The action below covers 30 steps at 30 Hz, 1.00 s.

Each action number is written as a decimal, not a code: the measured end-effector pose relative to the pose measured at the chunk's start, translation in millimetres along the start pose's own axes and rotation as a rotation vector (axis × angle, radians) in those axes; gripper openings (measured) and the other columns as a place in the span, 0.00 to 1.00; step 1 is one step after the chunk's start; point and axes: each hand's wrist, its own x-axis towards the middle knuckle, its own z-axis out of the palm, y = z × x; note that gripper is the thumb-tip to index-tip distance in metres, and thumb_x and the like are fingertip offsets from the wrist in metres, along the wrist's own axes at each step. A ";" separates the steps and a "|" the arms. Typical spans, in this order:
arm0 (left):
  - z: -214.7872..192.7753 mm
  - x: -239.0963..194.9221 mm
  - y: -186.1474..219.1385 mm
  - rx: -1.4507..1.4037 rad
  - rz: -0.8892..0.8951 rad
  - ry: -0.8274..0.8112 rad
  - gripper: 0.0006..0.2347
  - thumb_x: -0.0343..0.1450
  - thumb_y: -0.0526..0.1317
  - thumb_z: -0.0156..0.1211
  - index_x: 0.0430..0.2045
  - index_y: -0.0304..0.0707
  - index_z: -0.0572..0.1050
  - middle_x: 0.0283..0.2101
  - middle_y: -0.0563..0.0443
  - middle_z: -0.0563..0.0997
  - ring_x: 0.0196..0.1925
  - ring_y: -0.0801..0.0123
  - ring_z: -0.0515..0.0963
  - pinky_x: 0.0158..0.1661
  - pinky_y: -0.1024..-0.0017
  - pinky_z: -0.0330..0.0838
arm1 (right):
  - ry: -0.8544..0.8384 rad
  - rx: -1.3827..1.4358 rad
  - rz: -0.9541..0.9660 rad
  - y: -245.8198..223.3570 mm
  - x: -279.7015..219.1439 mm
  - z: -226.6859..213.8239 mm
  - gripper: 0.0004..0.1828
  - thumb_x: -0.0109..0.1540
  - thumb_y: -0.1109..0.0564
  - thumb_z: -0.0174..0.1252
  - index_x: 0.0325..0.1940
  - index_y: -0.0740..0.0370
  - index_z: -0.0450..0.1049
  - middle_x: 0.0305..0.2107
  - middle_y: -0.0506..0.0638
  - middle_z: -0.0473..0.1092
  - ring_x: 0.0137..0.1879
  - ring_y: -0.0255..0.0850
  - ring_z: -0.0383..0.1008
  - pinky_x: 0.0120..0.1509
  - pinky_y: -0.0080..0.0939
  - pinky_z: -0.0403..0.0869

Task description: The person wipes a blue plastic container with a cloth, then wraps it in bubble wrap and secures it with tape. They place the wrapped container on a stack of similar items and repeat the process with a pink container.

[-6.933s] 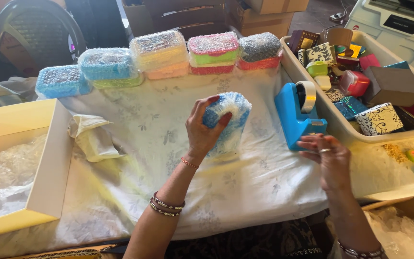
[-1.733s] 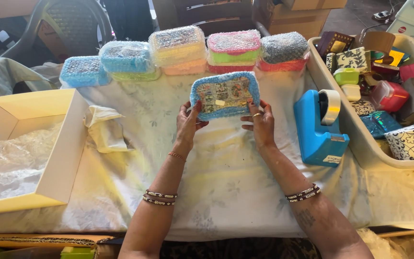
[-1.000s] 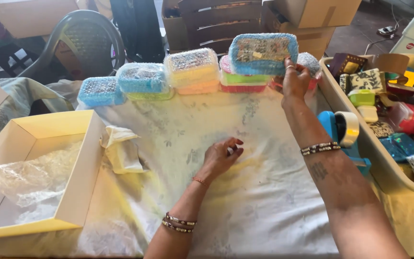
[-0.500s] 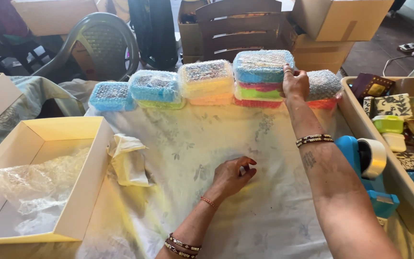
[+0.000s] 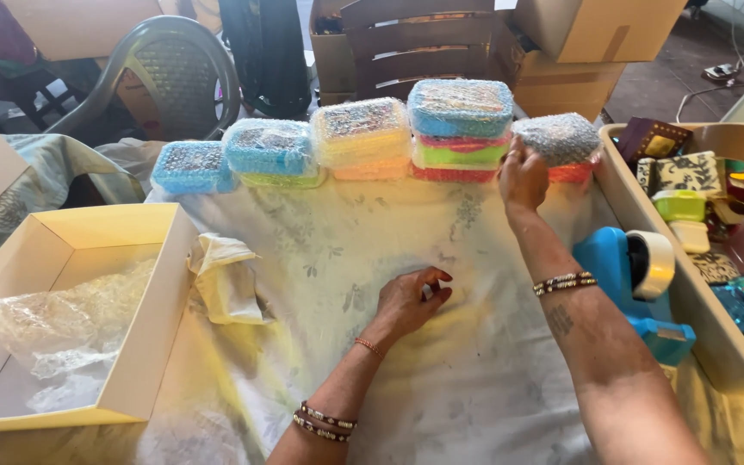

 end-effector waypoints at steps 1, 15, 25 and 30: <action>0.3 0.2 -2.6 0.000 0.002 -0.006 0.11 0.70 0.47 0.63 0.44 0.52 0.80 0.35 0.60 0.85 0.33 0.70 0.83 0.37 0.68 0.76 | 0.004 -0.002 0.005 2.8 -13.6 -3.0 0.26 0.70 0.38 0.46 0.35 0.56 0.79 0.23 0.54 0.76 0.32 0.49 0.77 0.43 0.54 0.73; 2.5 15.1 -52.0 -0.128 0.039 0.163 0.11 0.71 0.43 0.65 0.45 0.44 0.81 0.33 0.54 0.85 0.30 0.74 0.82 0.34 0.73 0.76 | -0.628 -0.675 -0.551 20.5 -214.5 -98.4 0.32 0.66 0.36 0.45 0.74 0.44 0.59 0.73 0.57 0.51 0.77 0.58 0.49 0.72 0.74 0.49; -3.4 12.0 -59.8 -0.285 0.049 0.108 0.12 0.73 0.39 0.62 0.49 0.36 0.79 0.35 0.54 0.84 0.32 0.78 0.80 0.34 0.76 0.74 | -0.964 -0.584 -0.558 7.9 -341.8 -272.6 0.36 0.68 0.33 0.41 0.78 0.44 0.50 0.76 0.55 0.40 0.81 0.57 0.32 0.75 0.74 0.31; -8.8 7.0 -54.0 -0.299 0.016 0.109 0.11 0.74 0.38 0.60 0.49 0.34 0.78 0.36 0.54 0.83 0.34 0.77 0.81 0.34 0.77 0.75 | -0.851 -0.452 -0.633 32.0 -377.2 -346.5 0.36 0.62 0.41 0.58 0.73 0.51 0.60 0.72 0.55 0.52 0.78 0.56 0.45 0.75 0.68 0.38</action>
